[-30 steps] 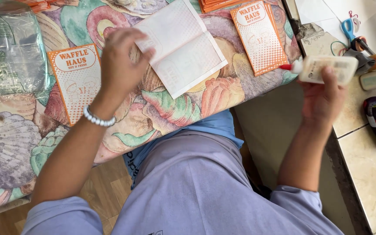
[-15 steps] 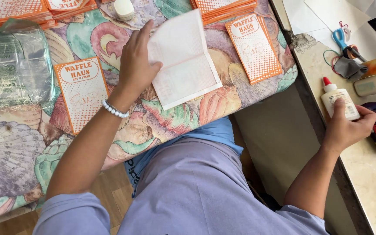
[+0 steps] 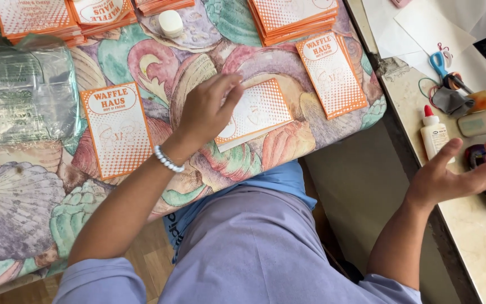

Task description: Applying glue to the edges of paper bags and folding them to complete assembly.

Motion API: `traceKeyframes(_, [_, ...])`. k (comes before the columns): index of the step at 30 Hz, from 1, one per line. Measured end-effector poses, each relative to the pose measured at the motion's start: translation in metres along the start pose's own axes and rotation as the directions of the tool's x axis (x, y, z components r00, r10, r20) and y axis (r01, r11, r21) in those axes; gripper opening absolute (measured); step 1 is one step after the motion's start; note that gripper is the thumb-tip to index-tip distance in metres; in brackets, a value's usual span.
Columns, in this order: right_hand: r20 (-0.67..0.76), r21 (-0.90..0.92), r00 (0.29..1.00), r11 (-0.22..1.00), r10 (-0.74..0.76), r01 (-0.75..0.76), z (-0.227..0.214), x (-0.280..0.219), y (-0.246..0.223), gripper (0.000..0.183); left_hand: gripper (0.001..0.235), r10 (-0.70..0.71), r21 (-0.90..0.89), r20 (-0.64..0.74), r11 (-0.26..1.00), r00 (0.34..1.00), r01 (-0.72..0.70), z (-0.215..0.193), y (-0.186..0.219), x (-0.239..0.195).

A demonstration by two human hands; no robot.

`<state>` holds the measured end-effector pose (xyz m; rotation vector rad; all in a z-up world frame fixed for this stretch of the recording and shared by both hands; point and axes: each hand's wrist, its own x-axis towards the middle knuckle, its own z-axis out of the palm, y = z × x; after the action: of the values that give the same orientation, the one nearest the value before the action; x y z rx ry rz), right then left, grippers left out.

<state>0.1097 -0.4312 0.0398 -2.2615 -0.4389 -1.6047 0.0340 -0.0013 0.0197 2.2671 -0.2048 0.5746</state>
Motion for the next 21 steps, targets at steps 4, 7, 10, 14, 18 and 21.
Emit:
traceKeyframes(4, [-0.005,0.180,1.000,0.984,0.012,-0.011,0.021,0.000,-0.040,0.031,0.067,-0.342,0.469,0.196,0.856,0.919,0.218,0.025,0.003,0.014])
traceKeyframes(7, [0.211,0.369,0.969,0.907,0.129,-0.201,0.038,-0.018,-0.070,0.028,0.075,-0.324,0.589,0.145,0.788,0.935,0.181,0.036,0.008,0.007])
traceKeyframes(10, [0.339,0.528,0.936,0.803,0.099,-0.276,0.069,-0.035,-0.092,0.047,0.069,-0.419,0.395,0.174,0.859,0.891,0.327,0.032,0.011,0.012])
traceKeyframes(14, [0.580,0.659,0.808,0.522,0.105,-0.542,0.086,-0.040,-0.142,0.079,0.046,-0.497,-0.006,0.080,0.866,0.864,0.499,0.032,0.013,-0.002])
traceKeyframes(18, [0.796,0.605,0.589,-0.194,0.136,-0.772,0.105,-0.048,-0.163,0.093,0.018,-0.505,-0.614,-0.058,0.698,0.861,0.369,0.022,0.051,-0.023])
traceKeyframes(21, [0.794,0.608,0.592,-0.177,0.139,-0.774,0.109,-0.036,-0.163,0.092,0.025,-0.507,-0.809,-0.079,0.536,0.858,0.242,0.021,0.069,-0.029])
